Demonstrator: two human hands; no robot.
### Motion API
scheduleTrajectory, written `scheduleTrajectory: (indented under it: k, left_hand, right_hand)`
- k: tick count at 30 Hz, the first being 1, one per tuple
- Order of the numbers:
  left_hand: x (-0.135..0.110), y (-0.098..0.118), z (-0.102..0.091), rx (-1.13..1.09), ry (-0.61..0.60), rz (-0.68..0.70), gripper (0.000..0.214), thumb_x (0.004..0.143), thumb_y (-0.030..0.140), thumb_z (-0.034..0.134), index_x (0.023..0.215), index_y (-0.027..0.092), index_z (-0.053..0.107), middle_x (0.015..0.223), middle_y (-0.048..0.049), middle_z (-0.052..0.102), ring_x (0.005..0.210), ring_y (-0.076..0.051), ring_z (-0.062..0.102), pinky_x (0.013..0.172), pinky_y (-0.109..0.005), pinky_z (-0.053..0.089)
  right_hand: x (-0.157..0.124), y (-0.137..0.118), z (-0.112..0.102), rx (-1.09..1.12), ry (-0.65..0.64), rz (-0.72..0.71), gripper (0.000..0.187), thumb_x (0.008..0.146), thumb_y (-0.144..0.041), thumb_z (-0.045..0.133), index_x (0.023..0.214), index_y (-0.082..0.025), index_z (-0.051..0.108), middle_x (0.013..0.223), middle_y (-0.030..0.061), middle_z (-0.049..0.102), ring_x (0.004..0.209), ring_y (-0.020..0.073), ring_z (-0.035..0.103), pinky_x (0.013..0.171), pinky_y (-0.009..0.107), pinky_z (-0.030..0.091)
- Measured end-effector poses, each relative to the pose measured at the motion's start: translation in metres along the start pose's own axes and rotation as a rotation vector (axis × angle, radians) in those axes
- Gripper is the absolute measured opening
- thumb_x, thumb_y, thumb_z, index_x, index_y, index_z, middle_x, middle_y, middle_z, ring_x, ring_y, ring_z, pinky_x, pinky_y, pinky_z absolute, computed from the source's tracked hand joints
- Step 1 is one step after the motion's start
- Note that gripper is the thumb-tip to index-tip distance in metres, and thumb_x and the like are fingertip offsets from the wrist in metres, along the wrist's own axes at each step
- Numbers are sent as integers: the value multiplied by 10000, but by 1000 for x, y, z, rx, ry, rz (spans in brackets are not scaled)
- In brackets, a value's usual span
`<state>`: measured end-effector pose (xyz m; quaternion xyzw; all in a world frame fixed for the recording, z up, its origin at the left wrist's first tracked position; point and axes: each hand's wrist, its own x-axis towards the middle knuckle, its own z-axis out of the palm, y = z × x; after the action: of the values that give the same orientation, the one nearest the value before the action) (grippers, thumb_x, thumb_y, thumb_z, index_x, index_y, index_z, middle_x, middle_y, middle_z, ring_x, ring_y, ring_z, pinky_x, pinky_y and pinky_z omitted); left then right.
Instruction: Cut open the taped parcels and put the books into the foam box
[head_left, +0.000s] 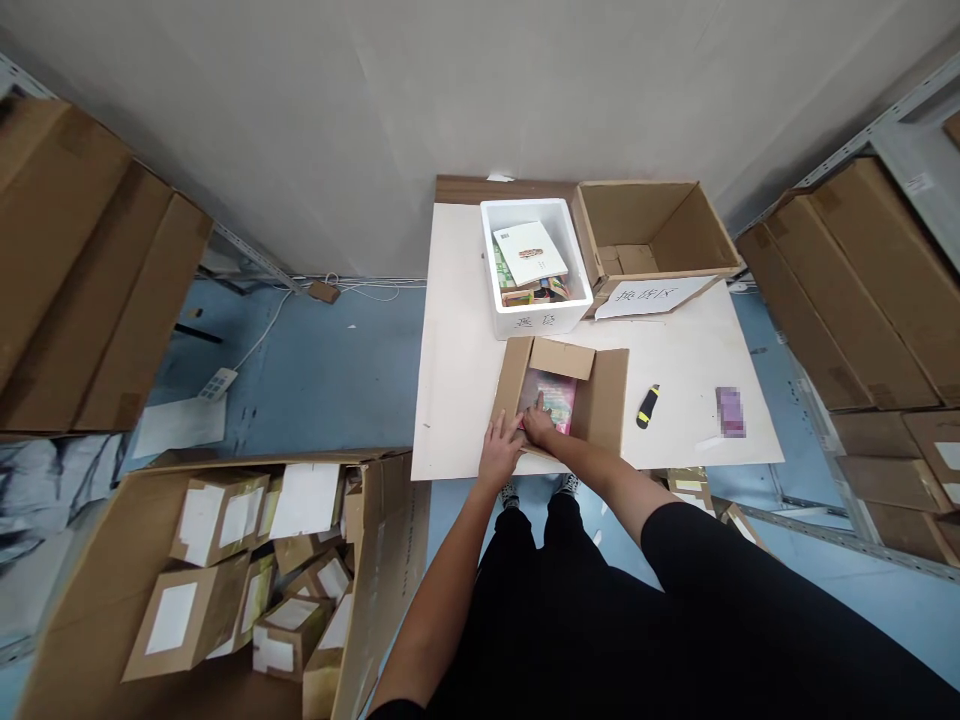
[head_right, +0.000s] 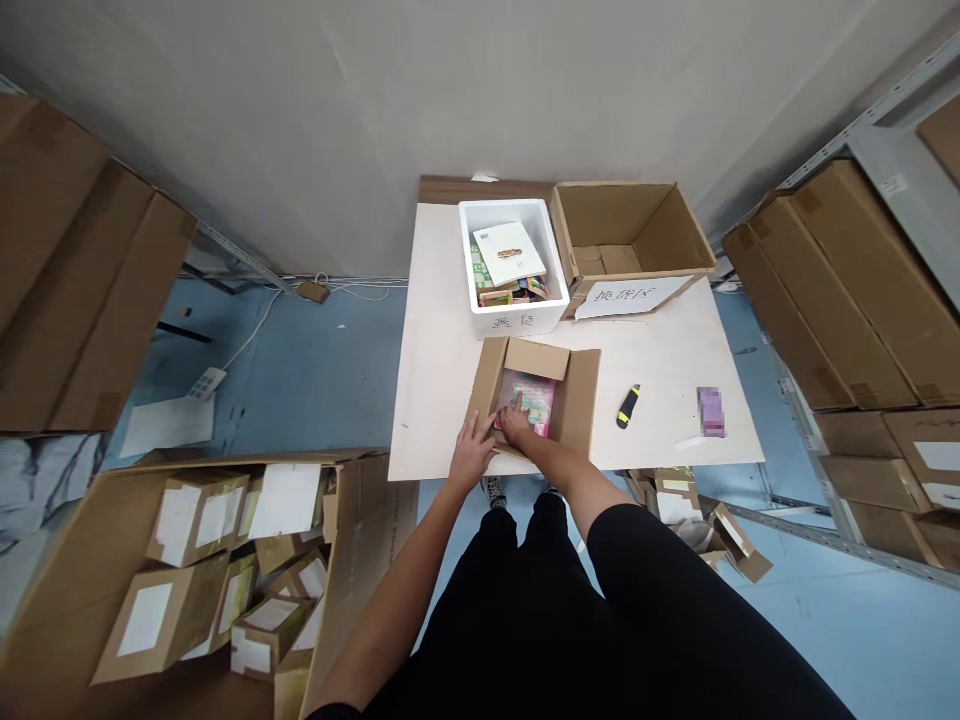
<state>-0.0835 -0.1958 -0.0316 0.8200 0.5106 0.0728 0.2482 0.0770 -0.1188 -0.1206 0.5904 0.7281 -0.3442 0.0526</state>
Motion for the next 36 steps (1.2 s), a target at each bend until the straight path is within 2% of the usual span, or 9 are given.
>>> scheduleTrajectory:
  k: [6,11,15,20,25,28,30,32,36]
  left_hand:
    - [10,3,-2,34,-2,-31,179,975,224,637,1090,292,755,1723,19,396,1657,-362,154,1291,-678,255]
    - [12,6,0,62,39,-33,163,982,220,627,1052,292,756,1706,21,428,1640,-366,223,1291,-652,276]
    - [12,1,-1,87,101,-12,171,964,189,637,1038,286,757,1687,8,460,1626,-369,267,1284,-640,298]
    - [4,-20,-14,114,196,-51,169,951,175,639,1037,239,769,1700,-54,438,1599,-417,317,1253,-653,336]
    - [-13,-58,-41,146,252,-100,146,942,161,633,934,225,764,1711,-60,419,1597,-439,306,1253,-663,320]
    - [-28,-82,-56,132,274,-146,145,941,174,629,904,230,758,1704,-57,432,1604,-445,286,1252,-676,305]
    - [-39,-98,-63,130,293,-173,139,942,193,633,893,235,756,1703,-59,433,1608,-438,278,1251,-672,306]
    - [-51,-111,-68,154,304,-195,152,953,206,621,885,230,755,1703,-69,432,1605,-434,288,1243,-663,325]
    - [-70,-126,-79,199,293,-236,159,952,214,616,892,229,762,1709,-76,422,1596,-429,312,1229,-657,350]
  right_hand:
    - [-15,-1,-24,-138,-13,101,797,996,-292,586,1711,-150,265,1774,257,125,1624,492,123,1117,727,441]
    - [-40,-7,-64,-131,9,119,1004,958,-220,642,1754,-246,30,1790,181,-86,1624,493,132,1167,677,425]
    - [-63,-15,-107,-128,73,23,1134,895,-83,642,1736,-261,-97,1771,178,-150,1627,482,130,1211,651,381]
    - [-97,-27,-170,-170,260,-209,1215,832,64,525,1654,-303,-291,1771,149,-180,1646,418,105,1197,609,440]
    - [-140,-24,-238,-262,534,-286,1201,805,99,452,1674,-370,-233,1791,47,-141,1648,378,156,1150,547,525]
    - [-154,-7,-261,-304,637,-243,1168,816,86,415,1680,-366,-228,1800,22,-102,1648,352,178,1127,524,553]
    - [-151,9,-261,-326,648,-209,1149,824,76,401,1685,-354,-226,1805,32,-70,1644,344,202,1135,528,544]
    - [-138,23,-247,-332,621,-177,1129,829,60,404,1703,-328,-195,1809,55,-34,1639,342,219,1157,540,516]
    - [-91,45,-183,-267,453,-79,1033,880,-19,443,1746,-283,-53,1810,94,80,1633,329,232,1199,547,453]
